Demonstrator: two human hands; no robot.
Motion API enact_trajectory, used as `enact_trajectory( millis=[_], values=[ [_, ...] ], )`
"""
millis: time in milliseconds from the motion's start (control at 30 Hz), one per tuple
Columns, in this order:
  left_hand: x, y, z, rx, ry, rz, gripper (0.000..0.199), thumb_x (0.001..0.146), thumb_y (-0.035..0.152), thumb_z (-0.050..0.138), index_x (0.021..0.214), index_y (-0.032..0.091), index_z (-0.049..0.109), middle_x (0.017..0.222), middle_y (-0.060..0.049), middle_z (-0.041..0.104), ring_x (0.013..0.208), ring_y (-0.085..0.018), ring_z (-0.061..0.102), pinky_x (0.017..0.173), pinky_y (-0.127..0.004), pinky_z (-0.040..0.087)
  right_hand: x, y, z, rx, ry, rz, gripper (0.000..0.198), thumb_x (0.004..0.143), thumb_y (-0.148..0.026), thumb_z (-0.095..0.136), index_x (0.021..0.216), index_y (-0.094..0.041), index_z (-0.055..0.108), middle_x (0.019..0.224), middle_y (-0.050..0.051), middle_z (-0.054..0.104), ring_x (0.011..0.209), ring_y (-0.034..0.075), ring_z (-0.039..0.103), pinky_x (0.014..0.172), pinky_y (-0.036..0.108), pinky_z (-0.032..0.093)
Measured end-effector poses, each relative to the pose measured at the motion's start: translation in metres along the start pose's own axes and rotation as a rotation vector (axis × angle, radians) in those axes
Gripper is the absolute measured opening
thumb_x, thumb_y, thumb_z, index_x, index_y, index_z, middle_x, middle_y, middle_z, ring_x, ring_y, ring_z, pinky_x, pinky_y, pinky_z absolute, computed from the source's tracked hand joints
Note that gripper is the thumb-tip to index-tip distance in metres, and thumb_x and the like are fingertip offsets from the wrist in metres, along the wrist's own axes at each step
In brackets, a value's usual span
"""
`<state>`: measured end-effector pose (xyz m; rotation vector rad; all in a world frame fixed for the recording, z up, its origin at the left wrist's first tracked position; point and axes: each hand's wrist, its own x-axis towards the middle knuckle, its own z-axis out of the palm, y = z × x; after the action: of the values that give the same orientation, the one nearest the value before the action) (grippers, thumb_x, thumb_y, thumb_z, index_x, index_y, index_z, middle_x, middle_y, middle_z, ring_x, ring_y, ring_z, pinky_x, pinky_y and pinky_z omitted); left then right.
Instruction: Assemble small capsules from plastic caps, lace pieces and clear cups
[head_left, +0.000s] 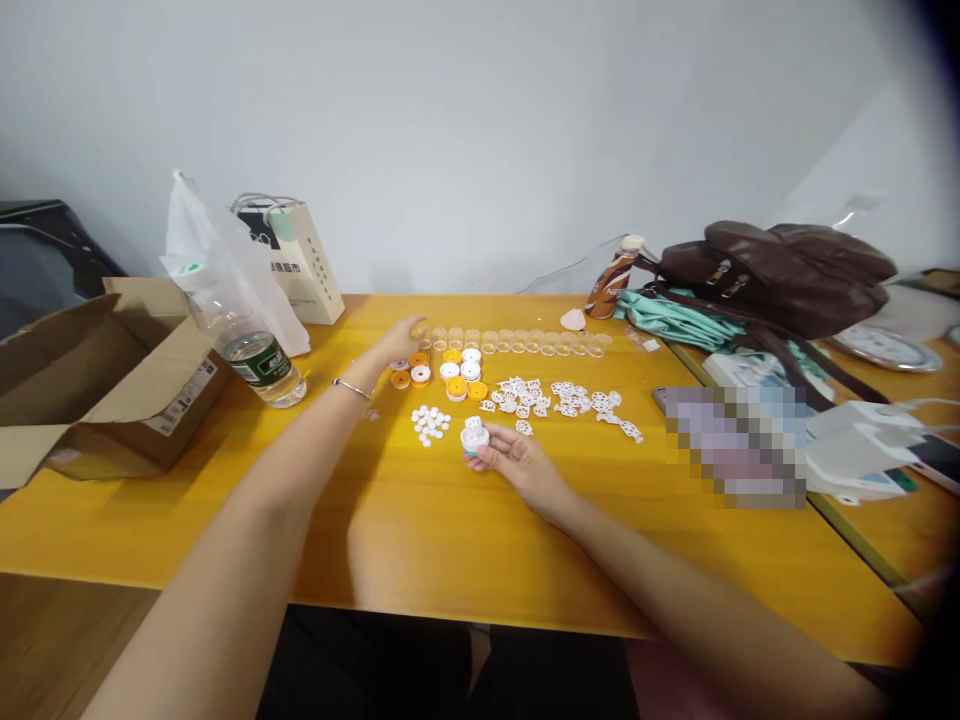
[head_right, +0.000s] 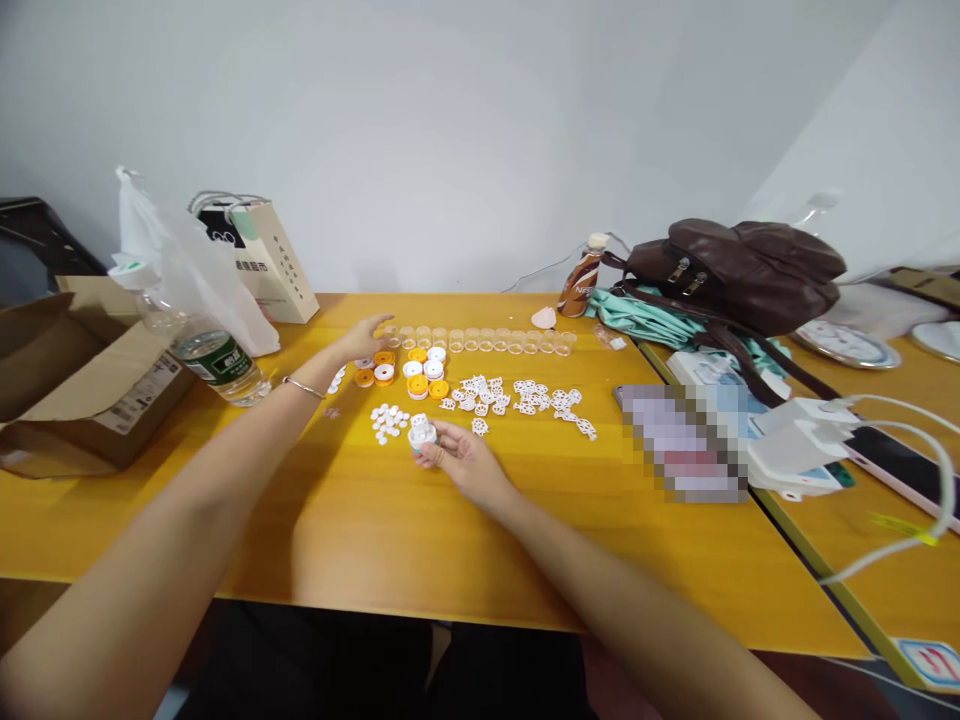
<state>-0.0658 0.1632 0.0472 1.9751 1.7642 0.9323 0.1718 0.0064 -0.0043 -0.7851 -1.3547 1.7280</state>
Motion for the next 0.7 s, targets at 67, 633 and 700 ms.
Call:
enact_trajectory(
  millis=[67, 633, 700],
  values=[
    [0.005, -0.007, 0.007, -0.018, 0.009, -0.031, 0.034, 0.061, 0.011, 0.065, 0.095, 0.010, 0.060, 0.106, -0.014, 0.063, 0.100, -0.025, 0.057, 0.091, -0.038, 0.041, 0.000, 0.000, 0.000, 0.000, 0.002, 0.003, 0.041, 0.068, -0.033, 0.071, 0.104, -0.018, 0.059, 0.084, 0.003, 0.069, 0.071, 0.012, 0.064, 0.071, 0.027, 0.050],
    [-0.164, 0.074, 0.006, -0.435, 0.096, 0.432, 0.027, 0.077, 0.021, 0.062, 0.104, 0.017, 0.059, 0.092, -0.007, 0.065, 0.082, -0.014, 0.059, 0.077, -0.027, 0.047, -0.005, -0.009, 0.005, 0.025, 0.032, 0.036, 0.036, 0.061, -0.031, 0.075, 0.093, -0.020, 0.063, 0.077, -0.001, 0.070, 0.065, 0.011, 0.063, 0.072, 0.029, 0.050],
    [-0.166, 0.070, 0.011, -0.415, 0.087, 0.437, 0.027, 0.078, 0.021, 0.061, 0.104, 0.018, 0.059, 0.091, -0.006, 0.065, 0.081, -0.014, 0.059, 0.076, -0.027, 0.047, -0.006, -0.007, 0.005, 0.023, 0.028, 0.034, 0.036, 0.062, -0.030, 0.075, 0.094, -0.020, 0.063, 0.079, -0.001, 0.070, 0.068, 0.011, 0.064, 0.075, 0.029, 0.050]
  ],
)
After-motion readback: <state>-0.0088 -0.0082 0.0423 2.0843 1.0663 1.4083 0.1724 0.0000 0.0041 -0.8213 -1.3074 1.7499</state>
